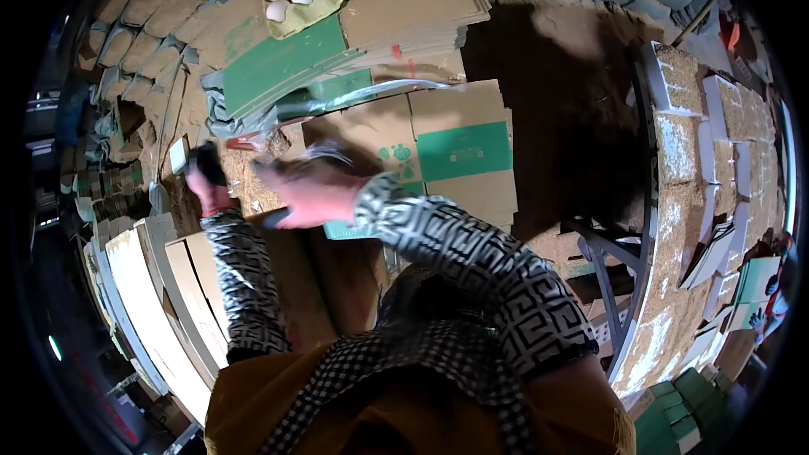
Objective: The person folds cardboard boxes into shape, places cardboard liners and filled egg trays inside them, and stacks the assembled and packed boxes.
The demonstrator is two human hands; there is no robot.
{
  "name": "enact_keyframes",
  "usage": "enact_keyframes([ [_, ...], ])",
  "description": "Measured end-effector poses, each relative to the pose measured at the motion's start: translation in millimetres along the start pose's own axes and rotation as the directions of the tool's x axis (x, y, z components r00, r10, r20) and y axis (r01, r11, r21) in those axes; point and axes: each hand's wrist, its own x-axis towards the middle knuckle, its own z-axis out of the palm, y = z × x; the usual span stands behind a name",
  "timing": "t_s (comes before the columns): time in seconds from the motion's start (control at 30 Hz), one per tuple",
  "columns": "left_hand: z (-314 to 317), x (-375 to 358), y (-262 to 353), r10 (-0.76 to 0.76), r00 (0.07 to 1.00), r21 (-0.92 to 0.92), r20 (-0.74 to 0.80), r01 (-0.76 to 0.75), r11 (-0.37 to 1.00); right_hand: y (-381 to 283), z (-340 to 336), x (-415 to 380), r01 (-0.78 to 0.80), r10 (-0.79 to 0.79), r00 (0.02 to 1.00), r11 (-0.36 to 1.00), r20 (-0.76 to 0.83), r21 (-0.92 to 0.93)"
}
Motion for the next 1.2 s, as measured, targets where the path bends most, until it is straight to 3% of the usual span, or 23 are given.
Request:
enact_keyframes([
  [0.03, 8, 8, 11, 0.014, 0.999, 0.296, -0.050, 0.002, 0.955, 0, 6, 11, 0.182, -0.203, 0.962, 0.975, -0.182, -0.126],
  [0.07, 17, 15, 22, 0.027, 0.995, 0.563, -0.100, 0.034, 0.825, -39, -54, 12, -0.185, 0.190, 0.942, 0.982, 0.276, -0.043],
  [0.13, 73, 4, 31, -0.230, 0.865, -0.189, -0.446, 0.160, 0.969, 5, -70, -3, -0.174, 0.177, 0.976, 0.984, 0.130, -0.039],
  [0.17, 67, -13, 6, -0.053, 0.960, 0.250, -0.274, 0.124, 0.960, 20, -99, -28, -0.289, 0.274, 0.955, 0.948, 0.117, 0.138],
  [0.2, 60, -38, -18, -0.225, 0.935, 0.249, -0.274, 0.295, 0.922, 54, -110, -63, -0.404, 0.437, 0.900, 0.821, 0.012, 0.404],
  [0.23, 53, -63, -42, -0.390, 0.881, 0.257, -0.266, 0.455, 0.853, 57, -134, -100, -0.504, 0.707, 0.707, 0.521, -0.018, 0.689],
  [0.27, 51, -94, -73, -0.523, 0.765, 0.143, -0.375, 0.605, 0.783, 104, -139, -148, -0.399, 0.791, 0.594, 0.448, -0.146, 0.800],
  [0.3, 66, -134, -93, -0.585, 0.751, -0.011, -0.307, 0.612, 0.791, 144, -133, -193, -0.285, 0.841, 0.429, 0.472, -0.330, 0.834],
  [0.33, 78, -165, -105, -0.705, 0.671, -0.101, -0.228, 0.704, 0.703, 182, -119, -244, -0.204, 0.915, 0.310, 0.328, -0.257, 0.923],
  [0.37, 90, -185, -108, -0.821, 0.555, -0.160, -0.135, 0.806, 0.570, 236, -88, -302, -0.243, 0.950, 0.242, 0.254, -0.195, 0.936],
  [0.4, 98, -195, -108, -0.885, 0.464, -0.178, -0.035, 0.868, 0.463, 272, -54, -339, -0.450, 0.911, 0.275, 0.405, -0.308, 0.796],
  [0.43, 99, -196, -106, -0.920, 0.388, -0.179, 0.059, 0.911, 0.372, 262, -28, -338, -0.433, 0.974, 0.142, 0.222, -0.177, 0.874],
  [0.47, 97, -191, -102, -0.928, 0.351, -0.163, 0.128, 0.930, 0.329, 237, -14, -322, -0.331, 0.966, 0.257, 0.119, -0.032, 0.936],
  [0.5, 93, -184, -97, -0.927, 0.329, -0.145, 0.178, 0.941, 0.306, 212, -10, -290, -0.233, 0.910, 0.410, 0.178, -0.069, 0.956],
  [0.6, 105, -162, -64, -0.918, 0.390, 0.004, -0.078, 0.920, 0.391, 195, -1, -267, -0.251, 0.837, 0.546, 0.121, 0.038, 0.960],
  [0.63, 113, -167, -40, -0.835, 0.547, 0.135, 0.063, 0.824, 0.550, 192, -3, -263, -0.269, 0.832, 0.554, 0.140, 0.034, 0.953],
  [0.67, 93, -170, -43, -0.797, 0.537, -0.119, 0.278, 0.842, 0.526, 189, -5, -260, -0.287, 0.827, 0.561, 0.160, 0.030, 0.945],
  [0.8, 122, -174, 61, -0.864, 0.460, 0.057, 0.203, 0.876, 0.480, 131, -27, -238, -0.281, 0.831, 0.556, 0.208, -0.017, 0.937],
  [0.93, 173, -180, 172, -0.897, 0.433, 0.014, 0.090, 0.900, 0.436, 122, -23, -256, -0.098, 0.710, 0.696, -0.059, 0.111, 0.993],
  [0.97, 168, -184, 190, -0.892, 0.443, 0.060, 0.091, 0.892, 0.449, 117, -27, -262, -0.097, 0.602, 0.793, -0.030, 0.095, 0.995],
  [1.03, 155, -198, 219, -0.890, 0.447, 0.130, 0.084, 0.881, 0.455, 75, -40, -274, -0.144, 0.595, 0.803, 0.250, -0.035, 0.957],
  [1.17, 151, -259, 261, -0.897, 0.433, 0.215, 0.086, 0.871, 0.441, 39, -30, -346, -0.174, 0.484, 0.875, 0.284, 0.015, 0.943],
  [1.2, 155, -277, 265, -0.900, 0.426, 0.224, 0.090, 0.872, 0.435, 12, -40, -371, -0.187, 0.539, 0.834, 0.071, 0.120, 0.980],
])
